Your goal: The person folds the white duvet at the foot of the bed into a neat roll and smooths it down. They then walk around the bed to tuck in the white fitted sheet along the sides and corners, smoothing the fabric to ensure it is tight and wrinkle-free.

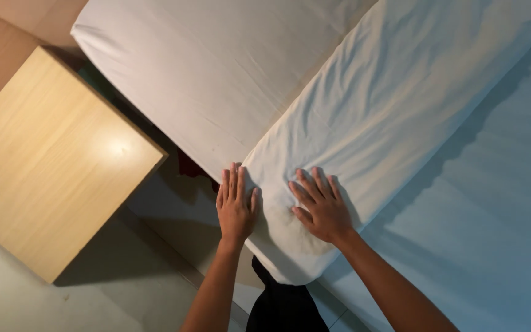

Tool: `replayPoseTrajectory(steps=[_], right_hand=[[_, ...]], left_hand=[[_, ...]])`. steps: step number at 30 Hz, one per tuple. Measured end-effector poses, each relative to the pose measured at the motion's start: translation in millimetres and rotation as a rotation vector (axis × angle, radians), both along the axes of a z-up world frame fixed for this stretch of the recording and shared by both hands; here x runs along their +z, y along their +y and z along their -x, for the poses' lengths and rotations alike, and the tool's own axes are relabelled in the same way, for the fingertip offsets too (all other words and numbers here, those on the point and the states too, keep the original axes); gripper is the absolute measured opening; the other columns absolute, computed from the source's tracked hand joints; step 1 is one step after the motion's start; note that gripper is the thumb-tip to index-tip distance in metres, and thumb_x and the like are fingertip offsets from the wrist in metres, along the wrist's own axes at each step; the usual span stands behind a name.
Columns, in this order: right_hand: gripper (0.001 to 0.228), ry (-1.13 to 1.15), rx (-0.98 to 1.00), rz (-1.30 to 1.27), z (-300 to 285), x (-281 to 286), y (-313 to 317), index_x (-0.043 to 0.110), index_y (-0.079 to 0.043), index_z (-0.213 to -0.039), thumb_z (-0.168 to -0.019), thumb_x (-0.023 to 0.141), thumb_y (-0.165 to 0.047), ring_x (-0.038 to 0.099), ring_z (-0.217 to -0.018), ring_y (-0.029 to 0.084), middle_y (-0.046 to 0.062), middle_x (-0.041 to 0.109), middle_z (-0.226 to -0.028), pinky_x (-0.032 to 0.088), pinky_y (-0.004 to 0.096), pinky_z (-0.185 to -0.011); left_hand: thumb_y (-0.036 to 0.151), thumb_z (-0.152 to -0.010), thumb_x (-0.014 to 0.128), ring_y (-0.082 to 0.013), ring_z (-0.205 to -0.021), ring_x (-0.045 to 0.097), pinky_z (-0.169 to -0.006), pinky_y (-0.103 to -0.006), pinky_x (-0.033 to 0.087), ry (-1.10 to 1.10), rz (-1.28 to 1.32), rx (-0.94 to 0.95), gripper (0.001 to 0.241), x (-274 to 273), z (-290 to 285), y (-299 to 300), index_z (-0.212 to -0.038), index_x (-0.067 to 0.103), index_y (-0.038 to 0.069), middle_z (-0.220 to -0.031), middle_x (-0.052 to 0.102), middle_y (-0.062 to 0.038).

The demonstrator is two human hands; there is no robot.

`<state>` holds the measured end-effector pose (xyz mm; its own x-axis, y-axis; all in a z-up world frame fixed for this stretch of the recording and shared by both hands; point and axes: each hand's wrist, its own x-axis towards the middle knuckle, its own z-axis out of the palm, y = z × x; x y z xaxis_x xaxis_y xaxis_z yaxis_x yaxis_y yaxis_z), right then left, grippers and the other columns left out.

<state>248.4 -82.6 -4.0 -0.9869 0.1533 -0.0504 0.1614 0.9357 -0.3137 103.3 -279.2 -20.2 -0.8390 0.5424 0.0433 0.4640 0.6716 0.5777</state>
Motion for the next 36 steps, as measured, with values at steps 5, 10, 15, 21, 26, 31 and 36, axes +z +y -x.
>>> replayPoseTrajectory(steps=[5,10,15,21,26,31,36], right_hand=[[0.060,0.049,0.047,0.003,46,-3,-5,0.043,-0.026,-0.158,-0.103,0.049,-0.048,0.020,-0.157,0.038,0.003,0.026,-0.171,0.016,0.060,-0.123],[0.058,0.030,0.062,-0.012,94,-6,-11,0.043,-0.029,-0.158,-0.103,0.050,-0.047,0.020,-0.157,0.035,0.000,0.026,-0.171,0.016,0.060,-0.124],[0.059,0.064,0.025,-0.053,105,-12,-19,0.043,-0.029,-0.160,-0.104,0.049,-0.047,0.021,-0.158,0.033,-0.001,0.025,-0.172,0.015,0.059,-0.126],[0.061,0.069,0.023,-0.066,107,-26,-15,0.039,-0.029,-0.161,-0.104,0.045,-0.050,0.020,-0.159,0.033,0.000,0.022,-0.173,0.013,0.059,-0.126],[0.061,0.048,0.029,-0.091,108,-31,-14,0.038,-0.029,-0.162,-0.105,0.045,-0.050,0.021,-0.158,0.034,0.001,0.022,-0.174,0.015,0.059,-0.125],[0.060,0.086,0.020,-0.107,107,-36,-17,0.039,-0.029,-0.162,-0.106,0.046,-0.048,0.021,-0.159,0.035,0.001,0.023,-0.174,0.016,0.060,-0.126],[0.059,0.140,0.033,-0.102,105,-34,-17,0.042,-0.026,-0.161,-0.107,0.048,-0.048,0.022,-0.158,0.036,0.003,0.025,-0.173,0.016,0.060,-0.125]], left_hand=[[0.040,-0.106,0.052,-0.0358,-0.157,0.024,-0.122,-0.0514,0.023,-0.024,0.015,0.215,0.061,-16,-15,-9,-0.159,0.041,0.011,-0.169,0.033,-0.012],[0.029,-0.113,0.044,-0.0366,-0.160,0.025,-0.123,-0.0517,0.025,-0.135,-0.126,0.341,0.047,-22,-20,-19,-0.157,0.048,0.013,-0.169,0.037,-0.011],[0.020,-0.103,0.061,-0.0385,-0.152,0.033,-0.116,-0.0538,0.030,0.013,-0.132,0.307,0.039,-12,-15,-21,-0.140,0.061,0.007,-0.159,0.046,-0.016],[0.009,-0.101,0.067,-0.0396,-0.151,0.044,-0.113,-0.0484,0.043,0.046,-0.287,0.324,0.005,-22,4,-21,-0.103,0.064,0.005,-0.159,0.049,-0.019],[0.006,-0.099,0.066,-0.0406,-0.146,0.047,-0.106,-0.0499,0.045,0.020,-0.201,0.328,0.003,-16,6,-23,-0.100,0.065,0.004,-0.159,0.049,-0.022],[0.003,-0.098,0.058,-0.0410,-0.149,0.045,-0.108,-0.0505,0.044,0.034,-0.169,0.377,0.024,0,-17,-14,-0.121,0.064,0.002,-0.163,0.041,-0.029],[0.016,-0.094,0.064,-0.0418,-0.157,0.030,-0.121,-0.0491,0.035,-0.017,-0.118,0.018,0.061,24,-61,1,-0.152,0.049,0.002,-0.165,0.037,-0.022]])
